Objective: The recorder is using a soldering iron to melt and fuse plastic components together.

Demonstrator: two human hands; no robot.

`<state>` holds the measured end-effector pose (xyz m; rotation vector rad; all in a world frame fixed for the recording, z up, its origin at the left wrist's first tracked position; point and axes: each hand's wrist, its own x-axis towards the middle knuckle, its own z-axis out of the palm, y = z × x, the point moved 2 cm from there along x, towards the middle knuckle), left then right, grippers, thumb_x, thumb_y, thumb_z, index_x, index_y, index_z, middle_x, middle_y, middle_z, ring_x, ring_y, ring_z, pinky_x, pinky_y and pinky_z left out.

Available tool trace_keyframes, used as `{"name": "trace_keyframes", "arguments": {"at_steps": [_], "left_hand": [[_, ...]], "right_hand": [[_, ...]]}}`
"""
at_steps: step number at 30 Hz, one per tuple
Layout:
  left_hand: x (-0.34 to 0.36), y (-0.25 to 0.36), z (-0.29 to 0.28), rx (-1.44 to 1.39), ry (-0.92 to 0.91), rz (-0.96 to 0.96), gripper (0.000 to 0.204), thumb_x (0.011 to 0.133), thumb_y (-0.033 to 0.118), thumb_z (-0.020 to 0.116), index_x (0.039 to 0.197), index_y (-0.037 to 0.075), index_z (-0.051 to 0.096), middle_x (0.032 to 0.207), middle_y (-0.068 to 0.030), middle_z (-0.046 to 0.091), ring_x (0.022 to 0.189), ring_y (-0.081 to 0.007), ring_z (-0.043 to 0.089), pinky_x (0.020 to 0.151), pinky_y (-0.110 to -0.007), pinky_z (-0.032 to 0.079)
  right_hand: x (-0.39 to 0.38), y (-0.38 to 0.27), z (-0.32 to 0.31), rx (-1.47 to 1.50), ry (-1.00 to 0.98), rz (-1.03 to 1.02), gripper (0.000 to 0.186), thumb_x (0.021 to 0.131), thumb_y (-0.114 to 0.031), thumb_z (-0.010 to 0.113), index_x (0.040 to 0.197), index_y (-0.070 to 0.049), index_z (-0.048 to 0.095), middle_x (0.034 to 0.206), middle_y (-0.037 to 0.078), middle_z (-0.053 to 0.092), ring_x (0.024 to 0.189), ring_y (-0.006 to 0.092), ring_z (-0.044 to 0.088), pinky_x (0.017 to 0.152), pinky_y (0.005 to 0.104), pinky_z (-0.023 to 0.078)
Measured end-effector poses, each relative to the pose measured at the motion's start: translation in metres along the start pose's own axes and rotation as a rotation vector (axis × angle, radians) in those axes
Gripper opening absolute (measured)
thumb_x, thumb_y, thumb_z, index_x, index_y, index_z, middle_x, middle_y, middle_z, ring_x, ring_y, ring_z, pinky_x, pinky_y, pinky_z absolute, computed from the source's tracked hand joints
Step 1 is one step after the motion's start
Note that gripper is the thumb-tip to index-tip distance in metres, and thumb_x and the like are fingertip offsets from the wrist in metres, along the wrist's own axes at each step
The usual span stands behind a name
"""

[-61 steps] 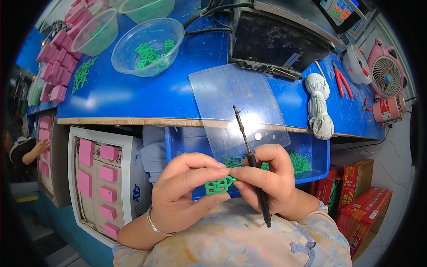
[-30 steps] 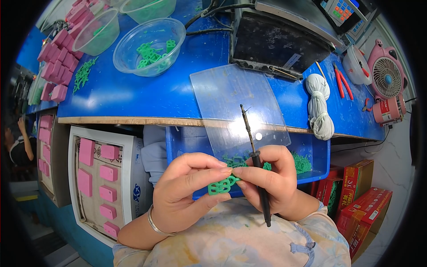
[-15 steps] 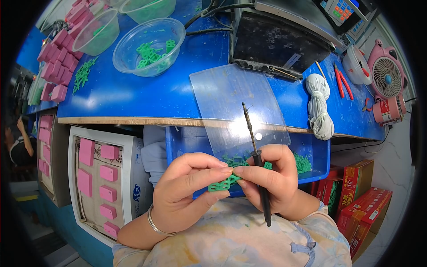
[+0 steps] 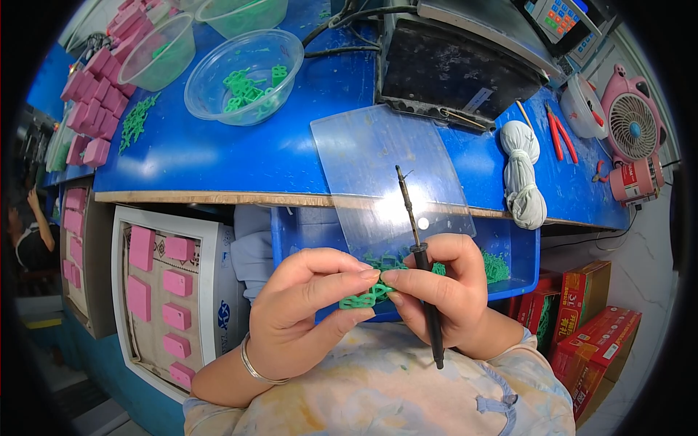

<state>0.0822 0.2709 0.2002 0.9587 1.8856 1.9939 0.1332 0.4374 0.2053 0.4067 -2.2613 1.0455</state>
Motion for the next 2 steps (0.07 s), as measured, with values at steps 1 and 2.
{"name": "trace_keyframes", "arguments": {"at_steps": [1,2], "left_hand": [[0.0000,0.0002,-0.0001,0.002,-0.001,-0.001,0.034,0.070,-0.004,0.066,0.103,0.001,0.061,0.100,-0.0127,0.055,0.085,-0.0187,0.056,0.072,-0.026,0.046],[0.0001,0.0004,-0.0001,0.003,-0.002,-0.001,0.034,0.070,-0.004,0.066,0.103,0.001,0.061,0.100,-0.0127,0.055,0.085,-0.0187,0.056,0.072,-0.025,0.046]], "right_hand": [[0.0002,-0.0001,-0.0001,0.000,-0.004,-0.001,0.029,0.056,-0.006,0.074,0.084,-0.009,0.066,0.077,0.005,0.047,0.054,0.0127,0.048,0.043,0.0226,0.038],[0.0004,-0.0004,-0.0001,0.000,-0.006,0.005,0.029,0.056,-0.006,0.073,0.085,-0.009,0.066,0.078,0.005,0.048,0.054,0.0129,0.048,0.043,0.0227,0.038]]}}
